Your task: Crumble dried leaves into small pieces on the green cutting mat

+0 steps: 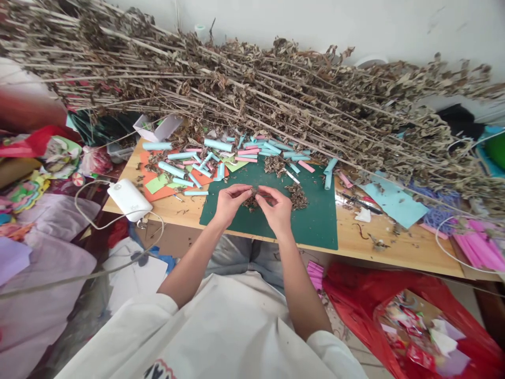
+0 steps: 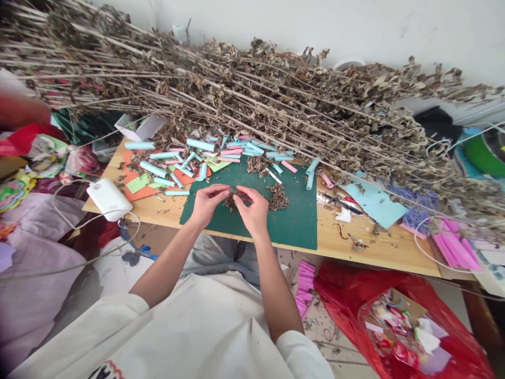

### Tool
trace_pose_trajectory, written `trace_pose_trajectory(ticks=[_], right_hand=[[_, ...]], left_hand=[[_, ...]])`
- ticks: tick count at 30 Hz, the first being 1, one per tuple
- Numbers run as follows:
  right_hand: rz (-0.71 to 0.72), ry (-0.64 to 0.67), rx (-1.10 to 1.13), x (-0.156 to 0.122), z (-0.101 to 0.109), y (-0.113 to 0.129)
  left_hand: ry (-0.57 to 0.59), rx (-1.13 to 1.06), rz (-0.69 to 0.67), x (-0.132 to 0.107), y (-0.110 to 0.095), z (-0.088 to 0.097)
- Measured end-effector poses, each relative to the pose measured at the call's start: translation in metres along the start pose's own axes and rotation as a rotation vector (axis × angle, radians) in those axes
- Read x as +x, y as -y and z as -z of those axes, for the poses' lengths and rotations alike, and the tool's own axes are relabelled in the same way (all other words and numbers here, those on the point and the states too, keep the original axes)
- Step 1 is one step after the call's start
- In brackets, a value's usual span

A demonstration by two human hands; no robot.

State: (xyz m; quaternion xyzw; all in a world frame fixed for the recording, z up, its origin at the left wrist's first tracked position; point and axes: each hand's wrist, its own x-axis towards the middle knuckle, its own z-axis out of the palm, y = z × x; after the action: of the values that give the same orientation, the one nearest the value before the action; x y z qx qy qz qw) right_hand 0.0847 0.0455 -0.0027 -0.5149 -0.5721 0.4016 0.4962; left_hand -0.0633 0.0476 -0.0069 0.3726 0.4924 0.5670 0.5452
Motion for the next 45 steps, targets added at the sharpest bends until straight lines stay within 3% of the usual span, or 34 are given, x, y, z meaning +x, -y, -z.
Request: trace_pose_trajectory(ticks=[7,12,17,26,32,40,45], right_hand=[[-0.029,-0.02,-0.049,-0.001,-0.005,0.001],[-0.059,-0.16,0.007,0.0,-0.004,0.002],[0.016,-0.028,-0.013,-0.002,-0.005,0.007],[-0.005,-0.074,-0.02,0.0,-0.011,-0.004],[-0.022,-0.202,-0.017,0.003,-0.007,-0.005],[-0.027,-0.04,-0.011,0.0,-0.006,-0.002],[-0.012,-0.053,-0.113,-0.002,-0.009,-0.003]], left_hand=[[0.046,0.047,0.021,-0.003,-0.003,-0.007],[-0.067,0.012,-0.008,0.0,-0.005,-0.005],[-0.033,-0.106,0.052,0.002,-0.003,-0.005],[0.008,0.067,0.032,-0.002,-0.006,-0.008],[-0.103,0.075,-0.031,0.006,-0.006,-0.003],[-0.014,0.06,0.039,0.003,-0.004,-0.002],[0.004,0.178,0.013,-0.001,-0.003,-0.005]])
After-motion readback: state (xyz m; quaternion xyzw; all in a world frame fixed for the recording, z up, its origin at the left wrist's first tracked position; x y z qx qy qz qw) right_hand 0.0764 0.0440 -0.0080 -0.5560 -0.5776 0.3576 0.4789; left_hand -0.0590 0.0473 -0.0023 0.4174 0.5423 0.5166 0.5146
